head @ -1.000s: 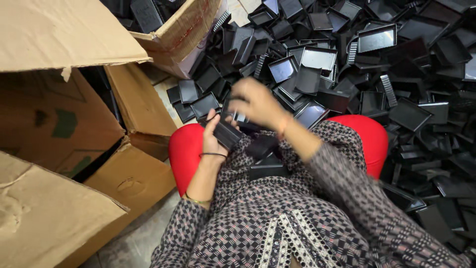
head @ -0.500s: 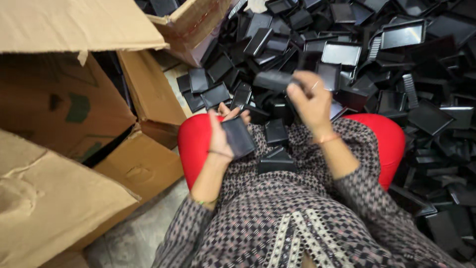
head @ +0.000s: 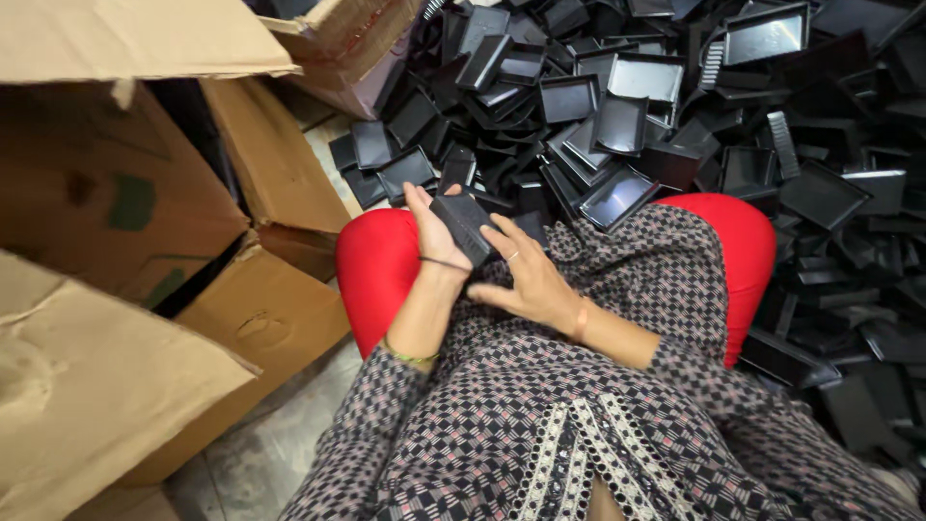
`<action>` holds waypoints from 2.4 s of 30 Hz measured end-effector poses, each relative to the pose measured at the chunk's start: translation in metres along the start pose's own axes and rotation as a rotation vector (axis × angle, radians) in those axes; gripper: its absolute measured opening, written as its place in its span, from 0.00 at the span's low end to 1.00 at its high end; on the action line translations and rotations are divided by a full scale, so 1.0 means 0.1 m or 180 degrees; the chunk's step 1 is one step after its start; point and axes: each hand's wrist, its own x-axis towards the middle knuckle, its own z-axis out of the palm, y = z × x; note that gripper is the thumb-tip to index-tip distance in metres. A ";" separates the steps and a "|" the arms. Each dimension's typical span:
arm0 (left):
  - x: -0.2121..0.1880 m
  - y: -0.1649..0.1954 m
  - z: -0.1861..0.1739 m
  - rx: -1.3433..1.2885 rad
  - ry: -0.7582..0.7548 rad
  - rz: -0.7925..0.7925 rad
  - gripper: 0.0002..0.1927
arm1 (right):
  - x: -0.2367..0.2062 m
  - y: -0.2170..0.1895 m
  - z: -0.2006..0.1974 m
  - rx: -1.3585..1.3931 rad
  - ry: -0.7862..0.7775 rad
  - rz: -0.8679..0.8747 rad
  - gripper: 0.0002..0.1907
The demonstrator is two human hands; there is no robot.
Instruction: The person sits on the floor and sorts small black plastic parts from a large pile into cardboard boxes. They pick up parts, inspect them, and place them into boxes while other workers perform similar tasks nearby.
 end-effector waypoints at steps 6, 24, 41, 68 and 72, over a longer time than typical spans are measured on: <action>-0.48 0.08 -0.16 0.3879 -0.0535 0.2788 0.27 | -0.27 0.04 -0.19 0.1356 -0.0941 0.2083 0.19; -0.56 0.42 -0.51 0.4802 -0.0389 0.2997 0.12 | 1.01 2.34 -0.93 -0.3016 -0.1600 0.1290 0.23; 0.01 0.10 0.19 0.1011 -0.1400 -0.0520 0.39 | 0.84 1.56 -0.55 0.0516 -0.0177 0.1337 0.19; 0.11 -0.10 0.28 0.0461 0.0348 0.0033 0.39 | 0.20 0.12 -0.11 -0.0002 -0.0056 -0.0007 0.37; -0.09 -0.02 0.33 0.1598 -0.0020 0.1073 0.27 | 0.20 0.00 -0.29 0.0053 -0.0749 0.1888 0.28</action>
